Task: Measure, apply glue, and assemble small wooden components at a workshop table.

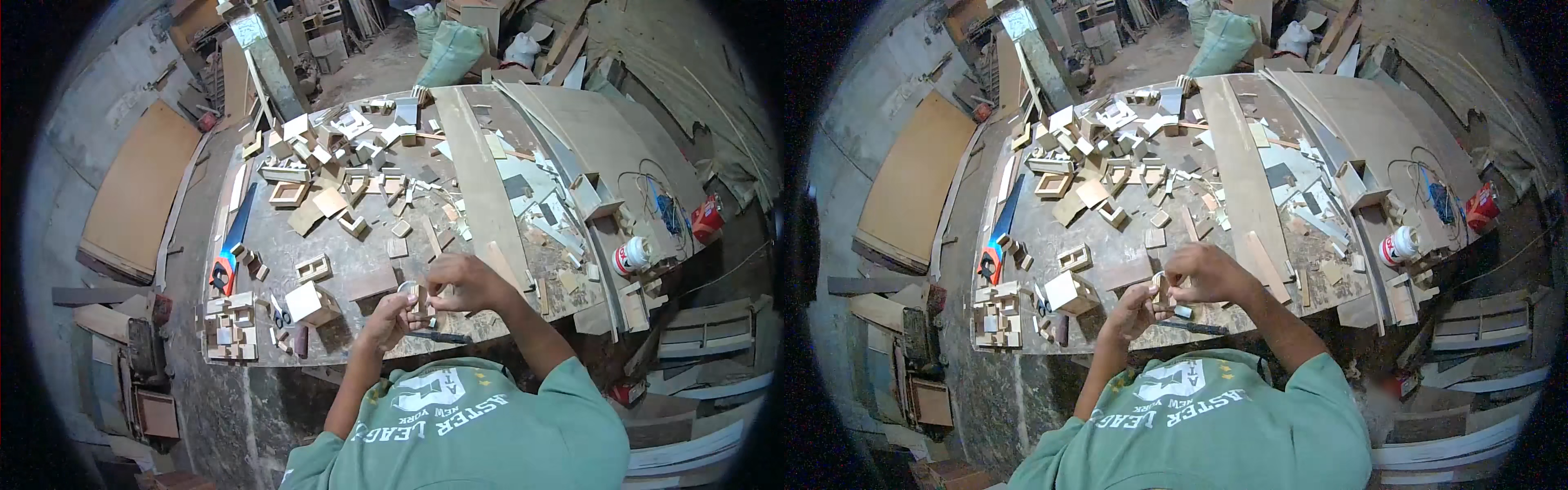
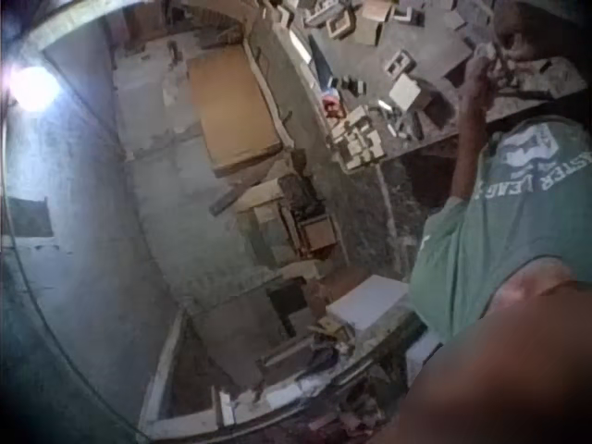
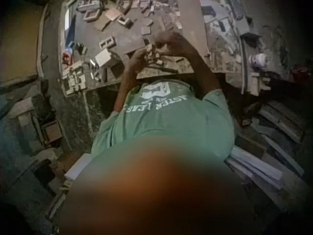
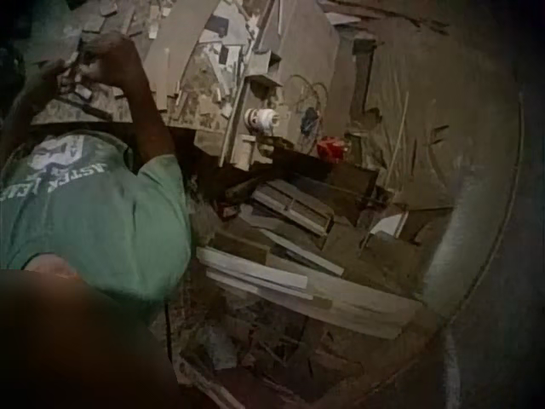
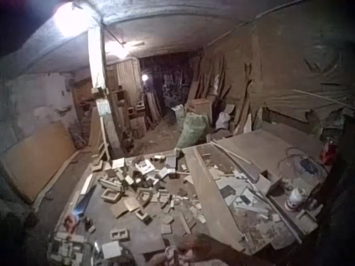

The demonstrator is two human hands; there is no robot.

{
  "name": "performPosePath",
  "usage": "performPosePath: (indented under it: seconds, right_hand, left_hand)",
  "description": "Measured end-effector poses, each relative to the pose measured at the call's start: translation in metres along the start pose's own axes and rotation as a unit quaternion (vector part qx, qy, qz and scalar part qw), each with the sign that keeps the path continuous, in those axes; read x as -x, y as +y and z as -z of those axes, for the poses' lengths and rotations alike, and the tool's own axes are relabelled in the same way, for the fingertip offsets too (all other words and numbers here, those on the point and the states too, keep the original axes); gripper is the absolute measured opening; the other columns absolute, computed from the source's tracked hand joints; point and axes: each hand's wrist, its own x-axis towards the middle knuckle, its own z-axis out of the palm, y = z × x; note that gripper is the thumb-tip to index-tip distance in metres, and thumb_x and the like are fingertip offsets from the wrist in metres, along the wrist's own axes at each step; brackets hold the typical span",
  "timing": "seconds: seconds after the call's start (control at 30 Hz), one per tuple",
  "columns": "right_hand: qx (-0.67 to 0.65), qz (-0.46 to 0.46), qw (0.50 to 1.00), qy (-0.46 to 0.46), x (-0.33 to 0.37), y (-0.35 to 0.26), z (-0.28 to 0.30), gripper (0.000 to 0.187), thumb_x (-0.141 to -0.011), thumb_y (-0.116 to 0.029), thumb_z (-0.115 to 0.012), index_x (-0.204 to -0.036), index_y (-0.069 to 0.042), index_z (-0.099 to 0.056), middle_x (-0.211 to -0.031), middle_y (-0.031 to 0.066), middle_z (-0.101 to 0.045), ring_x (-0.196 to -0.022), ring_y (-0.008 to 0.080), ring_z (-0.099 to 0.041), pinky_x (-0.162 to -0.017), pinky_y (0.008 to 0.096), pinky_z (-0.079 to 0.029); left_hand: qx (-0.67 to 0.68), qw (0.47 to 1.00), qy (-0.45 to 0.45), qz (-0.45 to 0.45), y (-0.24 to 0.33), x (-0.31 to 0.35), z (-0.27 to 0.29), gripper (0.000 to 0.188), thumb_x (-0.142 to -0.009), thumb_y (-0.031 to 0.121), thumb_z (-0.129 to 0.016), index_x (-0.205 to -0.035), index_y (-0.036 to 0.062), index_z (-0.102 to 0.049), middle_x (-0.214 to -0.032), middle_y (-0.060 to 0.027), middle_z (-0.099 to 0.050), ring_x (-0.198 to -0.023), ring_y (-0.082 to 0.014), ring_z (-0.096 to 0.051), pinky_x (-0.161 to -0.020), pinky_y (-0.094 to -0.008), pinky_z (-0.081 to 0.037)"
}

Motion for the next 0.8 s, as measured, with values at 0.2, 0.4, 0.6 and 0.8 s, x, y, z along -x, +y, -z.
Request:
performPosePath:
  seconds: [0.2,0.4,0.6,0.8]
  right_hand:
    - [0.021,-0.011,0.998,0.056,0.004,0.009,-0.001,0.016,-0.068,-0.014,-0.072,-0.070,-0.008,-0.057,-0.070,0.0052,-0.060,-0.071,0.0241,-0.061,-0.066,0.0363,-0.048]
    - [-0.023,0.002,0.999,0.036,0.008,0.003,-0.004,0.016,-0.068,-0.015,-0.072,-0.070,-0.008,-0.058,-0.068,0.0057,-0.059,-0.069,0.0245,-0.061,-0.064,0.0370,-0.049]
    - [-0.003,-0.019,0.999,0.045,0.008,0.006,-0.004,0.013,-0.068,-0.012,-0.072,-0.070,-0.007,-0.060,-0.070,0.0046,-0.062,-0.069,0.0216,-0.062,-0.065,0.0335,-0.049]
    - [0.012,-0.038,0.998,0.045,0.009,0.005,-0.004,0.015,-0.068,-0.014,-0.072,-0.070,-0.007,-0.060,-0.070,0.0052,-0.062,-0.069,0.0225,-0.062,-0.065,0.0339,-0.049]
  left_hand:
    - [0.014,1.000,0.004,-0.008,-0.001,0.001,-0.003,0.038,-0.090,0.029,-0.058,-0.116,0.0009,-0.056,-0.099,-0.0086,-0.065,-0.087,-0.0194,-0.065,-0.079,-0.0350,-0.054]
    - [0.037,0.999,-0.025,-0.004,-0.005,-0.001,0.004,0.034,-0.091,0.023,-0.058,-0.115,0.0003,-0.056,-0.106,-0.0103,-0.064,-0.094,-0.0240,-0.065,-0.082,-0.0384,-0.055]
    - [0.044,0.999,-0.013,-0.002,-0.005,0.000,-0.002,0.033,-0.091,0.023,-0.058,-0.115,0.0004,-0.057,-0.103,-0.0105,-0.064,-0.088,-0.0218,-0.066,-0.078,-0.0344,-0.055]
    - [0.031,1.000,0.004,0.001,-0.005,0.001,-0.002,0.034,-0.090,0.023,-0.060,-0.116,0.0010,-0.056,-0.101,-0.0072,-0.063,-0.087,-0.0211,-0.066,-0.076,-0.0335,-0.054]
